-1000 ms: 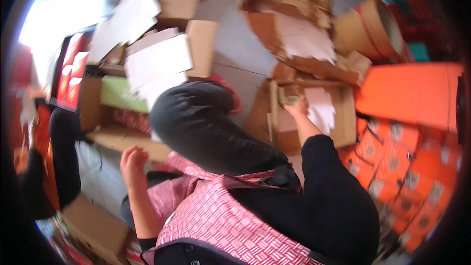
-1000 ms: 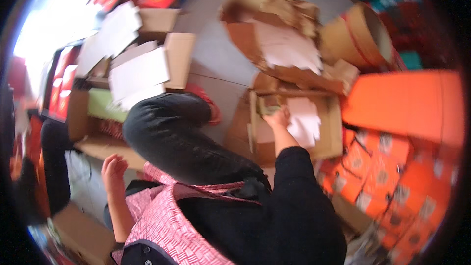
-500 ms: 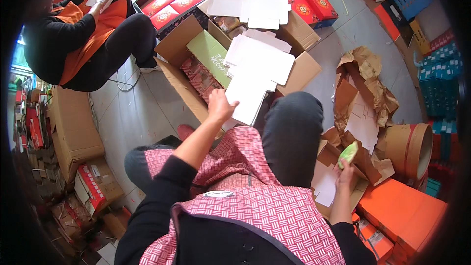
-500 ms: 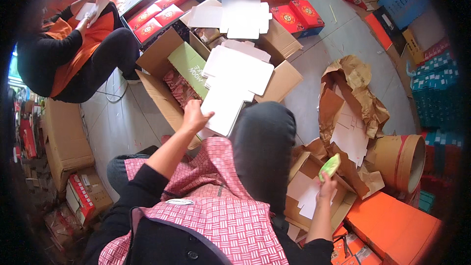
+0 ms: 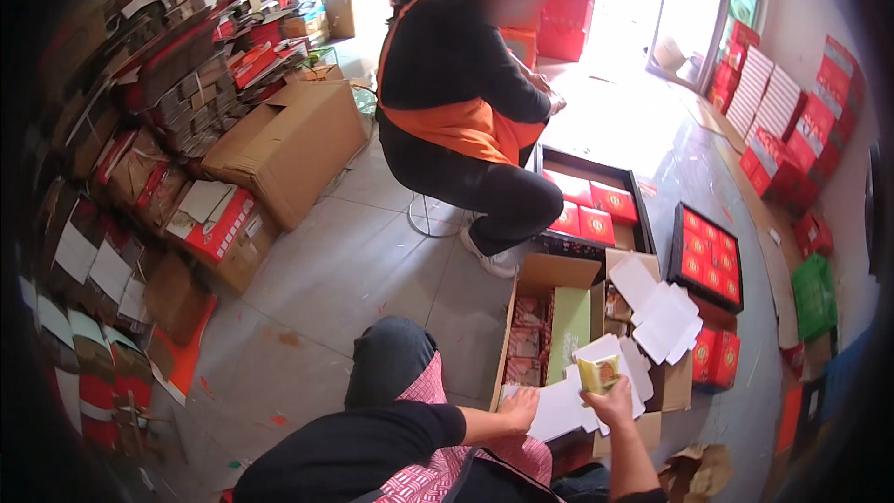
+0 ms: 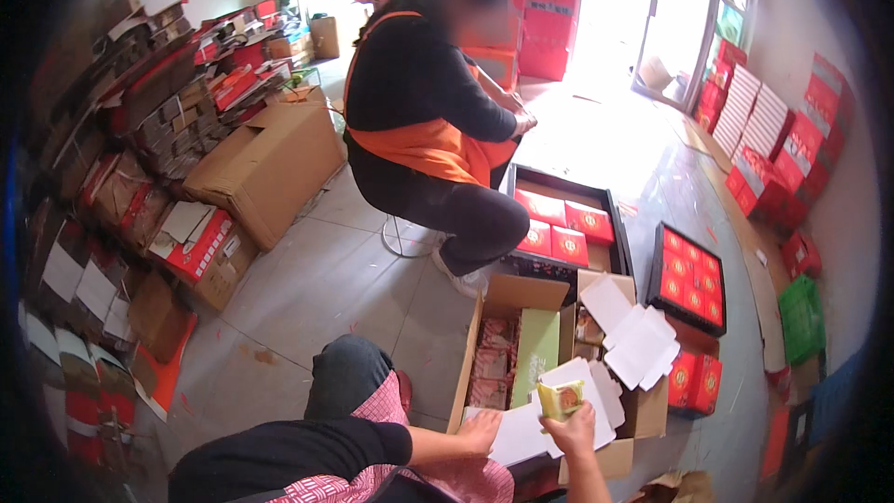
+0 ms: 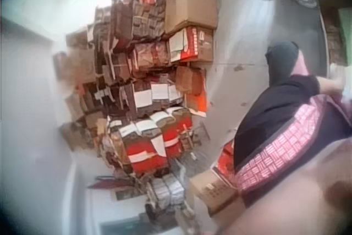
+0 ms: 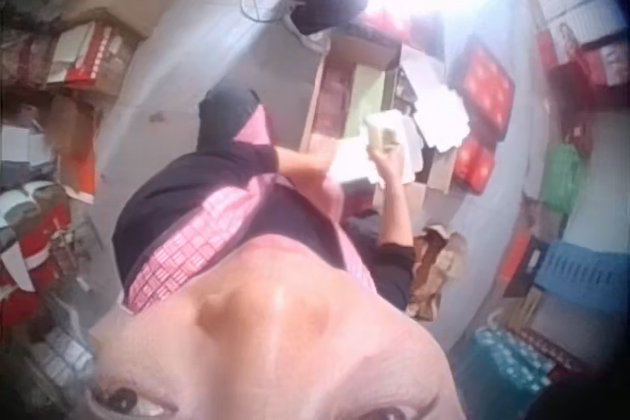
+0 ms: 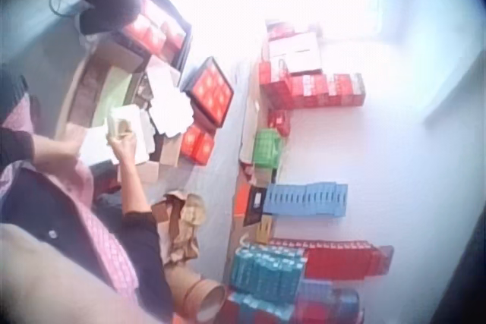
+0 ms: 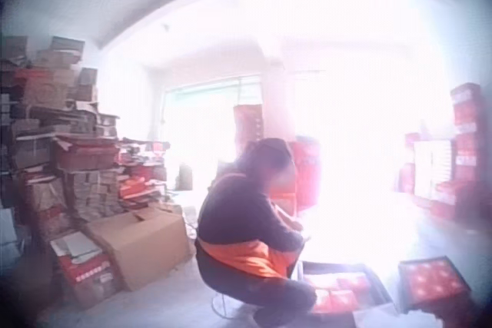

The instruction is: The person assembles small red boxes by folding flat white cardboard pieces and inserting them into red sleeves. They then place the completed boxes into a larger tray.

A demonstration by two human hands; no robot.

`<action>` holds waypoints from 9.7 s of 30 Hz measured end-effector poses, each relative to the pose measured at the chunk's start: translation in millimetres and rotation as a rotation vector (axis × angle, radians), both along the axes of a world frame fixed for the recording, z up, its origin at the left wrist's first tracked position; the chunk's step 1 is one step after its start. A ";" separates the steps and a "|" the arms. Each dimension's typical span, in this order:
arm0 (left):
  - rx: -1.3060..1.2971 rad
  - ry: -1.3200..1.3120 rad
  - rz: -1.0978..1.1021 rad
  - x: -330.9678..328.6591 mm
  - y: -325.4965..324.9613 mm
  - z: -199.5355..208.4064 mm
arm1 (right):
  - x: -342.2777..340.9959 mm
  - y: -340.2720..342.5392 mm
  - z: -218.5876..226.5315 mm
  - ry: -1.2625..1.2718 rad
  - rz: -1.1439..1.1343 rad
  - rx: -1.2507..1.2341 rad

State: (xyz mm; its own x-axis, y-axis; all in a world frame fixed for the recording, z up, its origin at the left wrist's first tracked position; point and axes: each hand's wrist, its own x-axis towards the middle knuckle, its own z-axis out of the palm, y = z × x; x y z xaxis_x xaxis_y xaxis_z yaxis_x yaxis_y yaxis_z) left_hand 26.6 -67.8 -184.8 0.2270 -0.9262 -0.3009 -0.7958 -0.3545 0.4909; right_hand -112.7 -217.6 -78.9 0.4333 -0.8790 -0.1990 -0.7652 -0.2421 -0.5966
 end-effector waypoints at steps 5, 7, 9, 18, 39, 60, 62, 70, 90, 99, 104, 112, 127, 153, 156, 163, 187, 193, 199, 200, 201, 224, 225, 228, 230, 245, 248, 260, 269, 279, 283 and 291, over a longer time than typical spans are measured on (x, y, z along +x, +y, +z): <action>0.164 0.170 0.186 16.1 -6.7 15.5 | 14.7 29.0 -84.7 0.296 0.126 -0.229; 0.124 0.214 0.285 17.8 -5.6 -16.3 | 14.1 74.3 -73.7 0.428 0.312 0.096; 0.110 0.164 0.240 17.0 -12.0 -25.9 | 8.0 95.3 -77.7 0.508 0.355 0.022; 0.146 0.232 0.250 15.5 -27.8 -19.5 | -2.6 101.3 -97.5 0.488 0.221 -0.133; 0.060 1.170 0.384 28.0 -49.1 21.9 | -22.4 42.1 27.3 0.144 0.207 -0.364; -0.031 1.490 0.197 26.9 -35.1 110.3 | -28.8 61.0 67.3 -0.222 0.084 0.202; -0.055 1.521 0.244 22.9 -32.3 105.3 | -35.2 73.0 53.1 -0.374 -0.016 0.261; -0.091 1.450 0.342 25.9 -27.1 97.3 | -49.3 94.0 30.3 -0.743 -0.284 0.475; -0.057 1.563 0.151 54.1 -7.8 89.8 | -32.1 76.8 34.3 -0.617 -0.046 1.070; -0.164 1.545 0.017 55.9 -10.5 104.9 | -37.2 80.3 33.3 -0.619 -0.194 1.049; -0.160 1.663 0.016 66.2 -1.6 109.8 | -26.4 77.6 54.7 -0.523 -0.043 0.932; -0.089 1.215 0.089 60.6 -4.5 89.8 | -22.6 73.4 74.6 -0.347 -0.108 -0.162; -0.760 1.371 0.005 92.2 -9.7 218.9 | 10.6 156.3 197.3 -0.658 0.663 -1.014; 0.194 1.374 -0.005 4.7 67.8 204.4 | -76.3 109.0 144.3 -0.555 0.172 0.945; 0.194 1.376 0.025 0.5 69.0 204.6 | -71.7 111.7 157.1 -0.393 0.240 0.912; -0.126 1.341 -0.184 -9.0 63.6 216.9 | -88.8 129.9 141.3 -0.603 0.176 0.814; -0.061 1.205 -0.080 -0.7 66.9 199.2 | -60.3 156.0 148.6 -0.268 0.222 0.234; 0.127 1.499 0.150 -2.5 63.5 208.3 | -57.0 165.7 144.9 -0.283 0.162 0.249; 0.125 1.538 0.236 -5.5 60.9 203.1 | -65.6 158.9 146.7 -0.365 0.181 0.411; 0.108 1.538 0.250 -5.0 60.5 203.5 | -71.0 155.8 149.1 -0.420 0.183 0.487; 0.094 1.533 0.261 -4.3 60.0 203.8 | -76.1 154.7 151.7 -0.447 0.171 0.555; 0.091 1.551 0.223 -0.1 66.4 191.4 | -83.3 152.3 152.7 -0.404 0.331 0.642; 0.084 1.549 0.223 0.0 66.1 189.5 | -82.6 153.0 151.0 -0.404 0.344 0.616; 0.044 1.554 0.221 0.1 66.5 185.2 | -79.0 154.8 150.5 -0.378 0.385 0.512; 0.073 1.555 0.223 -1.3 67.6 190.5 | -74.0 155.1 157.0 -0.322 0.413 0.408; -0.439 1.300 -0.012 -1.3 32.7 197.5 | -60.4 200.4 105.8 -1.226 -0.444 0.171; -0.403 1.249 -0.160 -8.3 28.9 185.6 | -80.6 188.2 104.2 -1.247 -0.487 0.215; -0.157 1.386 -0.065 -24.0 10.9 161.3 | -123.8 166.7 71.8 -1.025 -0.548 0.191; -0.245 1.409 -0.065 -26.7 1.3 149.3 | -122.7 167.6 70.9 -1.044 -0.431 0.081; -0.278 1.520 -0.139 -38.5 -8.2 162.4 | -126.0 167.5 60.3 -1.068 -0.580 -0.154; -0.332 1.492 -0.182 -40.6 -5.5 160.4 | -124.2 168.5 65.3 -1.183 -0.673 -0.143; -0.280 1.501 -0.123 -37.5 -2.3 169.6 | -129.9 126.4 116.8 -0.883 -0.273 -0.081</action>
State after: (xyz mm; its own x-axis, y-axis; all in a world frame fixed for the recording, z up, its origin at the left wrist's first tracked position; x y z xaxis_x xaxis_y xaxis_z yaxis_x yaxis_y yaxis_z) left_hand -11.0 -70.1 -15.2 -0.1976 -0.9803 0.0064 0.4632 -0.0876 0.8819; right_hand -242.6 -91.2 37.9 0.1742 -0.9698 0.1705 -0.0783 -0.1862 -0.9794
